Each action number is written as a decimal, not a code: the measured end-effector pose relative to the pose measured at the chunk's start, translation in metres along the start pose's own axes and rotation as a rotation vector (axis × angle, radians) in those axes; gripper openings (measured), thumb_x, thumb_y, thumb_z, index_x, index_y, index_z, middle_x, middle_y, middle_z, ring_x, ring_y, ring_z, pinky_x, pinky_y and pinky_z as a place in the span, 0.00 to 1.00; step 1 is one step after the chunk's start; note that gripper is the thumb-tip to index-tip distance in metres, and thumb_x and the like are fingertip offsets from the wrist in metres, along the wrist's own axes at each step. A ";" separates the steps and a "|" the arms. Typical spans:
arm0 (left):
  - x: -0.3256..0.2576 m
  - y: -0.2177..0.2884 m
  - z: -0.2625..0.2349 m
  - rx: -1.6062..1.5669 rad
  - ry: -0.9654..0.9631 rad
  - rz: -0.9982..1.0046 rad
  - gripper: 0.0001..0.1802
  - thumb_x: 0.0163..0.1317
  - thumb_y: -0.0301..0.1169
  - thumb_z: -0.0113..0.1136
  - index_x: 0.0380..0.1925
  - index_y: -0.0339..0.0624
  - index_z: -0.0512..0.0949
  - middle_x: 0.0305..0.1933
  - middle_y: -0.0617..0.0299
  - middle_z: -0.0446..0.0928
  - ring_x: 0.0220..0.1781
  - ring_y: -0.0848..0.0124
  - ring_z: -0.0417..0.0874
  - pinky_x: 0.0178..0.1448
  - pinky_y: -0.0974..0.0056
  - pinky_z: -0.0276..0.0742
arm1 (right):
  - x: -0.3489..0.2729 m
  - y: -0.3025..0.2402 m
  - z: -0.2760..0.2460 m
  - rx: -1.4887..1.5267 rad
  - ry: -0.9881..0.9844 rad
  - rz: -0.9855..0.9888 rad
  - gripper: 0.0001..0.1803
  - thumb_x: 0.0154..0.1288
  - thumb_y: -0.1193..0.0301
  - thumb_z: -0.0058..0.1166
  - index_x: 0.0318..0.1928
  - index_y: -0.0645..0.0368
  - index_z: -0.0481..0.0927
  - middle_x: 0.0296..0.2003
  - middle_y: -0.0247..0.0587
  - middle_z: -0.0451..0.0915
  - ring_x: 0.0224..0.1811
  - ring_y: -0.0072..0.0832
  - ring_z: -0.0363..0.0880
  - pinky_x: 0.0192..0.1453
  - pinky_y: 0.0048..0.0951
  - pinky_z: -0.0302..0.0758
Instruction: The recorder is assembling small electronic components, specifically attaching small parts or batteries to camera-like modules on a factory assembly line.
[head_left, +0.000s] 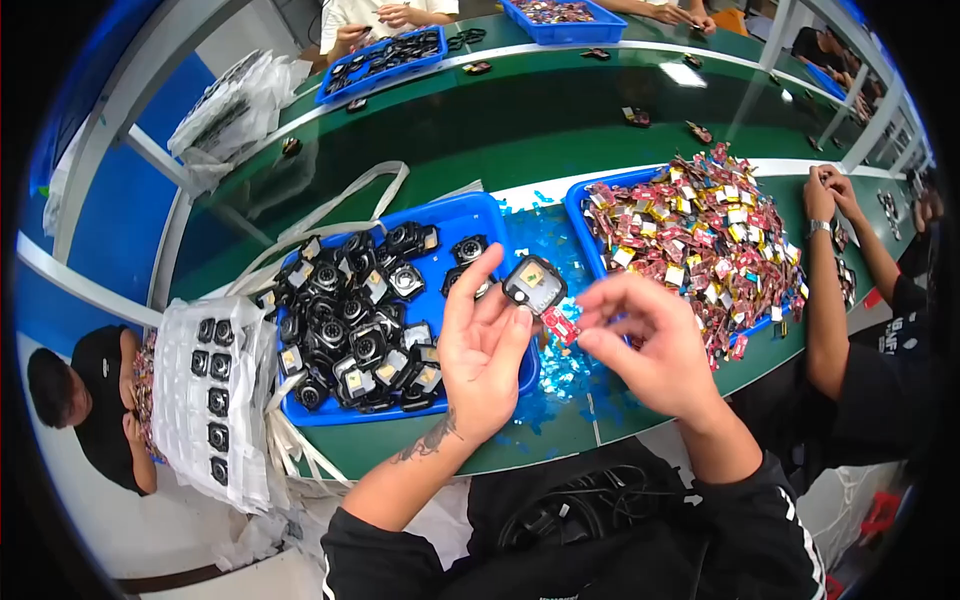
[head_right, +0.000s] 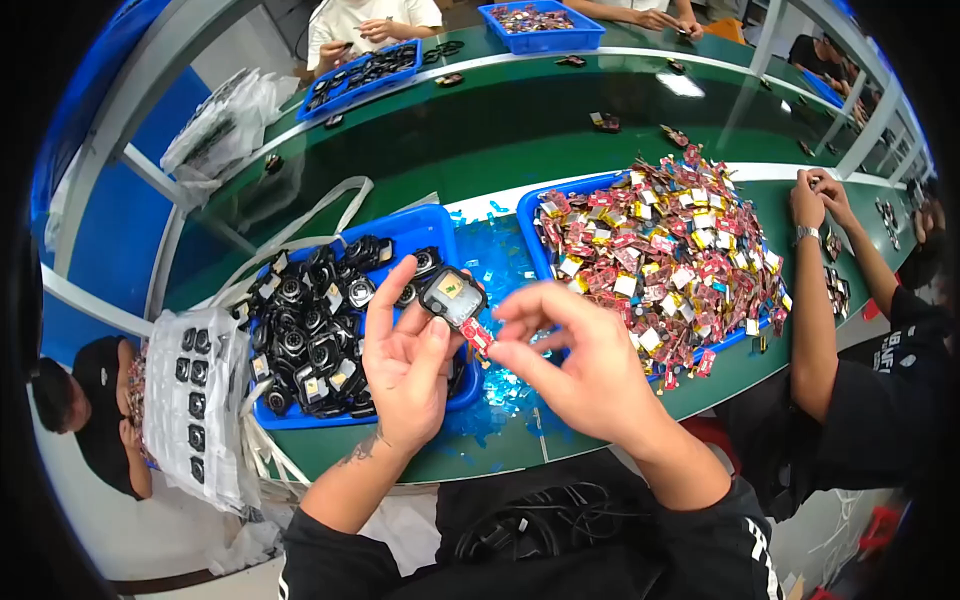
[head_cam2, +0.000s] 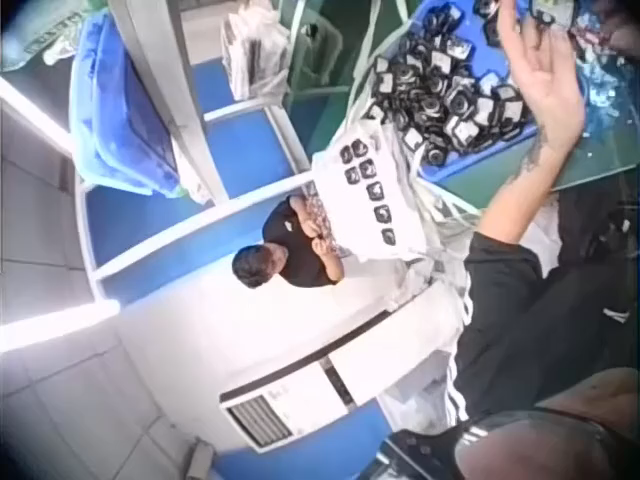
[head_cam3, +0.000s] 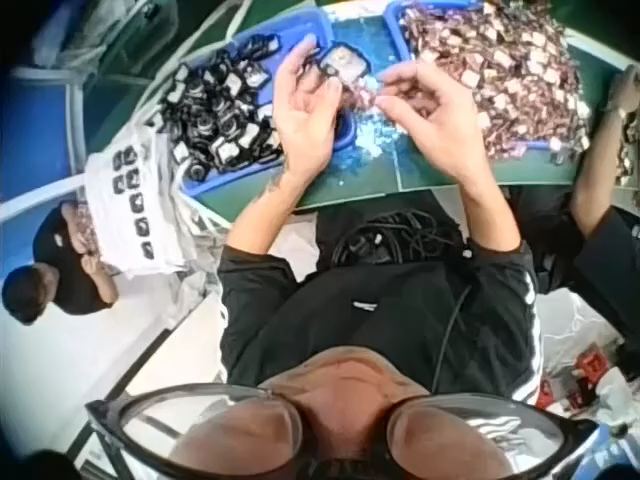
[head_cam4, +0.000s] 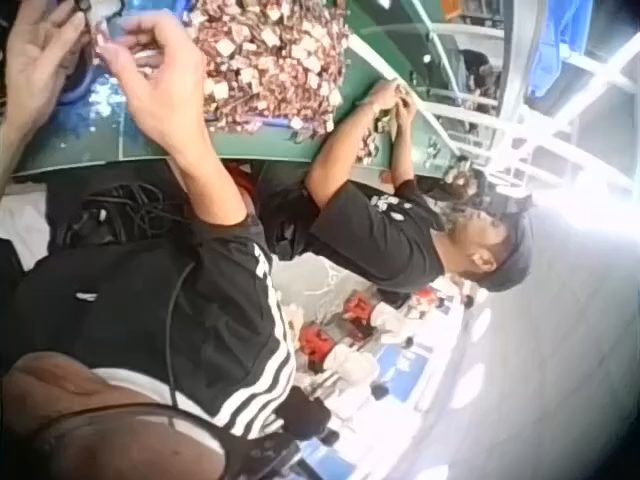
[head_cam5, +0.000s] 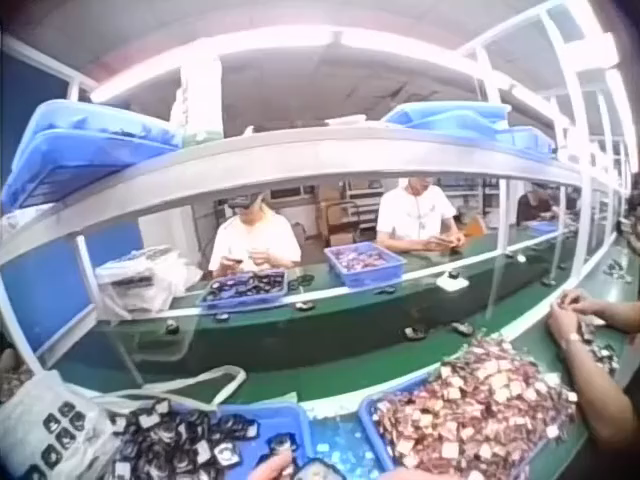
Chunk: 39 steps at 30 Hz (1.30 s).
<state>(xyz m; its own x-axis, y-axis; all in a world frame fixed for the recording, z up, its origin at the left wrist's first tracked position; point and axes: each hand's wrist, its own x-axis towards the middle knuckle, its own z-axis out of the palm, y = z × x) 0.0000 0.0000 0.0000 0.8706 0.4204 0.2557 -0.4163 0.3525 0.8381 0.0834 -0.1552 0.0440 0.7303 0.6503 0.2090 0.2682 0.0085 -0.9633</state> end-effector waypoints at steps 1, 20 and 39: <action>-0.002 -0.001 -0.002 0.087 0.003 0.040 0.27 0.68 0.19 0.51 0.66 0.37 0.59 0.61 0.49 0.72 0.61 0.64 0.75 0.63 0.65 0.71 | -0.005 -0.005 0.001 0.003 -0.033 0.037 0.11 0.62 0.78 0.60 0.46 0.66 0.78 0.40 0.40 0.81 0.42 0.23 0.81 0.45 0.22 0.80; 0.006 0.015 -0.001 0.878 -0.317 0.323 0.13 0.52 0.16 0.65 0.40 0.33 0.83 0.43 0.50 0.82 0.40 0.64 0.86 0.42 0.68 0.82 | 0.000 0.003 -0.020 0.159 -0.203 0.216 0.05 0.70 0.75 0.52 0.40 0.64 0.73 0.34 0.32 0.73 0.36 0.14 0.71 0.39 0.20 0.72; -0.002 0.009 0.005 0.269 -0.157 -0.133 0.22 0.60 0.13 0.55 0.56 0.31 0.75 0.56 0.52 0.75 0.53 0.71 0.81 0.56 0.69 0.79 | -0.006 0.009 0.005 0.141 0.075 0.038 0.16 0.58 0.82 0.63 0.47 0.64 0.75 0.33 0.31 0.78 0.33 0.13 0.75 0.36 0.15 0.72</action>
<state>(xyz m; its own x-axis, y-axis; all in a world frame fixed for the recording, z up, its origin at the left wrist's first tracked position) -0.0045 -0.0020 0.0088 0.9510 0.2440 0.1896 -0.2310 0.1538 0.9607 0.0786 -0.1556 0.0329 0.7844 0.5939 0.1790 0.1527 0.0947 -0.9837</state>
